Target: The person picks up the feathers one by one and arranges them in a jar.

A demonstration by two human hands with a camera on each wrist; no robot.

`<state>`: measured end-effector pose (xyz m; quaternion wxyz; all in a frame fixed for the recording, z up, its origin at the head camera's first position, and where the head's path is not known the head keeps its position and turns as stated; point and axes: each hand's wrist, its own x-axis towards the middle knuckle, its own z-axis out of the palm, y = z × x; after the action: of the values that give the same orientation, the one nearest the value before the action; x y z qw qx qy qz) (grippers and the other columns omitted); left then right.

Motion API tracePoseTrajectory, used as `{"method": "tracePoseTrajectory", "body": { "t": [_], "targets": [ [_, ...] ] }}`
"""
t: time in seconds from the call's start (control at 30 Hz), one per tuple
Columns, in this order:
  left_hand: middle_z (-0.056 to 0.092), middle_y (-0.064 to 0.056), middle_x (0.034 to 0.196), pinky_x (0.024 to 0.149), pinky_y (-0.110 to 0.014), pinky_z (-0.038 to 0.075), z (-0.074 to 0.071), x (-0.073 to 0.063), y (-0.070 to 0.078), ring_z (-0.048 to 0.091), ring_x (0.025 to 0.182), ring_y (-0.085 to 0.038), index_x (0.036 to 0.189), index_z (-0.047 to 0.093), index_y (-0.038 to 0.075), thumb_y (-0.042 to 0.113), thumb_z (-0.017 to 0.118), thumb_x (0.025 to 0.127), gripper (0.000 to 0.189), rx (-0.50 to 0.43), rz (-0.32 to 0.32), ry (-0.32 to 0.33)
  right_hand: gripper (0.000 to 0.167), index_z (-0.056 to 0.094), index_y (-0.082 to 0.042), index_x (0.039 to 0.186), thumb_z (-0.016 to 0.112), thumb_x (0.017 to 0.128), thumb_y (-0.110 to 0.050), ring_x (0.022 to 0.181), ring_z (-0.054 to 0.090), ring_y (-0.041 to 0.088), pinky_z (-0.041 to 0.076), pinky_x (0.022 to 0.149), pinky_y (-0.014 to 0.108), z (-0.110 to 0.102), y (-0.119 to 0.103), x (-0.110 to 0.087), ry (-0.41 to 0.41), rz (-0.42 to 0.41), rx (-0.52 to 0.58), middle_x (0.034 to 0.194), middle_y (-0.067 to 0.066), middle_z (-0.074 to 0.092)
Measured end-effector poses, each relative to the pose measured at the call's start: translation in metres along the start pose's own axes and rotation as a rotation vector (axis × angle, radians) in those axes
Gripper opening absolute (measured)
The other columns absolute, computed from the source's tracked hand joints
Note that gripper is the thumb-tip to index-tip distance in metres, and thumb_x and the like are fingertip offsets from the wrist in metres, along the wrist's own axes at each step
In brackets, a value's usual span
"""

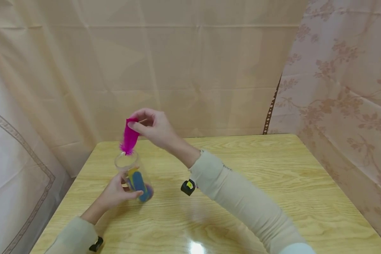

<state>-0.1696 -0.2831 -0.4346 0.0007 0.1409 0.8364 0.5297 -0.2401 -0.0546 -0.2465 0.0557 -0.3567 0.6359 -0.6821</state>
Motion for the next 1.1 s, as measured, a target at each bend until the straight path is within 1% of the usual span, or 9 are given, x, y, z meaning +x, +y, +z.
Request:
{"method": "tracePoseTrajectory", "body": {
  "t": [0.17, 0.27, 0.37, 0.5, 0.67, 0.73, 0.97, 1.1],
  "targets": [
    [0.061, -0.021, 0.114, 0.077, -0.031, 0.06, 0.001, 0.001, 0.002, 0.065, 0.093, -0.027, 0.148, 0.041, -0.001, 0.003, 0.088, 0.077, 0.085, -0.007, 0.009, -0.005, 0.012, 0.071, -0.001, 0.105, 0.072, 0.094, -0.004, 0.082, 0.07, 0.022, 0.062, 0.071, 0.034, 0.003, 0.008, 0.0, 0.0, -0.068, -0.043, 0.095, 0.008, 0.071],
    [0.06, -0.021, 0.118, 0.079, -0.031, 0.06, 0.001, 0.002, 0.002, 0.064, 0.097, -0.03, 0.149, 0.041, 0.001, 0.004, 0.088, 0.077, 0.085, -0.008, -0.006, -0.006, 0.012, 0.072, -0.002, 0.106, 0.072, 0.094, -0.005, 0.082, 0.07, 0.02, 0.061, 0.071, 0.032, 0.003, 0.011, 0.0, -0.005, -0.082, -0.087, 0.095, 0.005, 0.072],
    [0.059, -0.021, 0.123, 0.081, -0.031, 0.059, 0.0, 0.002, 0.003, 0.063, 0.101, -0.032, 0.149, 0.041, 0.003, 0.006, 0.088, 0.078, 0.085, 0.0, -0.026, -0.005, 0.014, 0.072, -0.002, 0.108, 0.072, 0.095, -0.006, 0.083, 0.069, 0.02, 0.06, 0.074, 0.031, 0.004, 0.015, 0.0, -0.019, -0.065, -0.103, 0.097, 0.007, 0.072],
    [0.059, -0.021, 0.125, 0.081, -0.031, 0.059, 0.0, 0.002, 0.003, 0.063, 0.103, -0.033, 0.149, 0.042, 0.004, 0.008, 0.088, 0.079, 0.084, 0.005, -0.042, -0.001, 0.018, 0.071, 0.0, 0.112, 0.071, 0.095, -0.005, 0.083, 0.069, 0.019, 0.059, 0.076, 0.029, 0.006, 0.02, 0.001, -0.037, -0.042, -0.103, 0.099, 0.01, 0.071],
    [0.058, -0.021, 0.125, 0.081, -0.031, 0.059, 0.0, 0.002, 0.002, 0.062, 0.103, -0.034, 0.148, 0.042, 0.003, 0.007, 0.089, 0.078, 0.084, -0.005, -0.046, -0.001, 0.026, 0.066, -0.002, 0.121, 0.07, 0.095, -0.004, 0.083, 0.069, 0.019, 0.06, 0.077, 0.029, 0.012, 0.024, 0.0, -0.059, -0.007, -0.052, 0.099, 0.012, 0.07],
    [0.057, -0.021, 0.126, 0.081, -0.03, 0.059, -0.001, 0.002, 0.002, 0.062, 0.103, -0.033, 0.148, 0.042, 0.004, 0.008, 0.089, 0.078, 0.084, -0.003, -0.045, -0.001, 0.028, 0.065, -0.003, 0.123, 0.07, 0.095, -0.003, 0.083, 0.069, 0.019, 0.061, 0.076, 0.03, 0.014, 0.025, 0.0, -0.072, 0.002, -0.033, 0.099, 0.013, 0.069],
    [0.059, -0.022, 0.125, 0.081, -0.031, 0.059, -0.002, 0.0, 0.001, 0.063, 0.103, -0.034, 0.147, 0.042, 0.002, 0.007, 0.089, 0.078, 0.083, -0.002, -0.044, 0.007, 0.017, 0.071, 0.0, 0.113, 0.069, 0.096, -0.002, 0.082, 0.071, 0.018, 0.062, 0.073, 0.031, 0.018, 0.029, 0.0, -0.109, 0.011, -0.052, 0.099, 0.011, 0.07],
    [0.058, -0.021, 0.126, 0.08, -0.031, 0.059, -0.002, -0.001, 0.001, 0.062, 0.103, -0.033, 0.147, 0.043, 0.002, 0.007, 0.089, 0.078, 0.084, 0.0, -0.044, 0.01, 0.016, 0.072, 0.0, 0.111, 0.07, 0.095, -0.002, 0.081, 0.071, 0.017, 0.062, 0.073, 0.032, 0.019, 0.032, 0.001, -0.108, 0.027, -0.054, 0.097, 0.009, 0.069]
  ]
}}
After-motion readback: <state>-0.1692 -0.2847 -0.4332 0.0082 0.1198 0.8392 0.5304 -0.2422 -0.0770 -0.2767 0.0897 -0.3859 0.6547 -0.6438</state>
